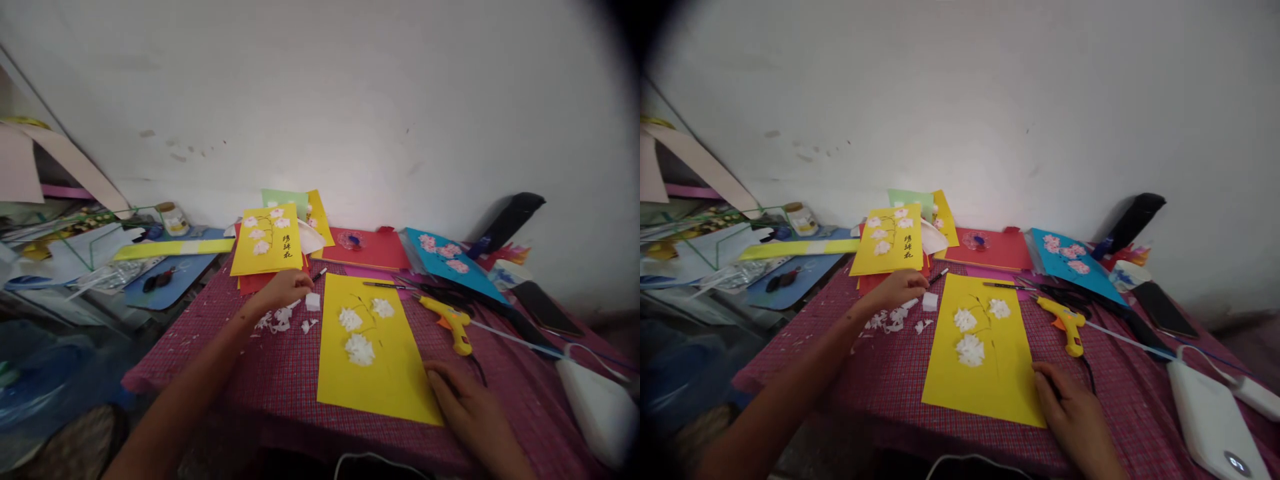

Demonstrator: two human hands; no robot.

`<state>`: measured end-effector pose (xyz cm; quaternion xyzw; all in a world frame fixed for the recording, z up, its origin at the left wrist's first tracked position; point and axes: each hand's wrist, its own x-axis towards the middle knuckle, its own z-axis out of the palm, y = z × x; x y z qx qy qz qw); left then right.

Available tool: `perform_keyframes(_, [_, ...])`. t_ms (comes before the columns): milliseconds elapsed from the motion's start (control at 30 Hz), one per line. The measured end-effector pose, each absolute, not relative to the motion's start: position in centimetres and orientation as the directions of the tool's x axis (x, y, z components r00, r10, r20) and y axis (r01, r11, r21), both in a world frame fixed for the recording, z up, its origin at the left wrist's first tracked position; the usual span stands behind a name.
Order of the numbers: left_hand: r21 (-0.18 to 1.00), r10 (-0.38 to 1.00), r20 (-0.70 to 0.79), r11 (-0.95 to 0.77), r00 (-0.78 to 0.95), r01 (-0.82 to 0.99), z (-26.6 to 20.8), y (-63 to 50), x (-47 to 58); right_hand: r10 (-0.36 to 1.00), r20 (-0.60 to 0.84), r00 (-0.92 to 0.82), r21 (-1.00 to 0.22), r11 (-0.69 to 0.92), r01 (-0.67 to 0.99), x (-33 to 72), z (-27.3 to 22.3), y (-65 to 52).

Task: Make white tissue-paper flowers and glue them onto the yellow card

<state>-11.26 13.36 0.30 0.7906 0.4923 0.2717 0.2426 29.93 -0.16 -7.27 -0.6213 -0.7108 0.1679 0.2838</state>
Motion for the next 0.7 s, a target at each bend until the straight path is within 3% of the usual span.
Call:
perform_keyframes(200, [0.523, 0.829, 0.158, -0.531, 0.536, 0.667, -1.0, 12.4, -11.4, 0.979, 0.201, -0.041, -0.59, 0.154, 0.792, 29.8, -7.0, -0.3])
perform_keyframes(433, [0.618, 0.912, 0.142, -0.386, 0.386, 0.685, -0.1, 12.8, -15.0, 0.987, 0.157, -0.031, -0.595, 0.12, 0.795, 30.0, -7.0, -0.4])
perform_keyframes(700, [0.701, 0.912, 0.059, -0.328, 0.407, 0.633, 0.4, 12.0, -16.4, 0.982, 0.189, 0.006, -0.593, 0.109, 0.798, 28.7, -4.7, 0.3])
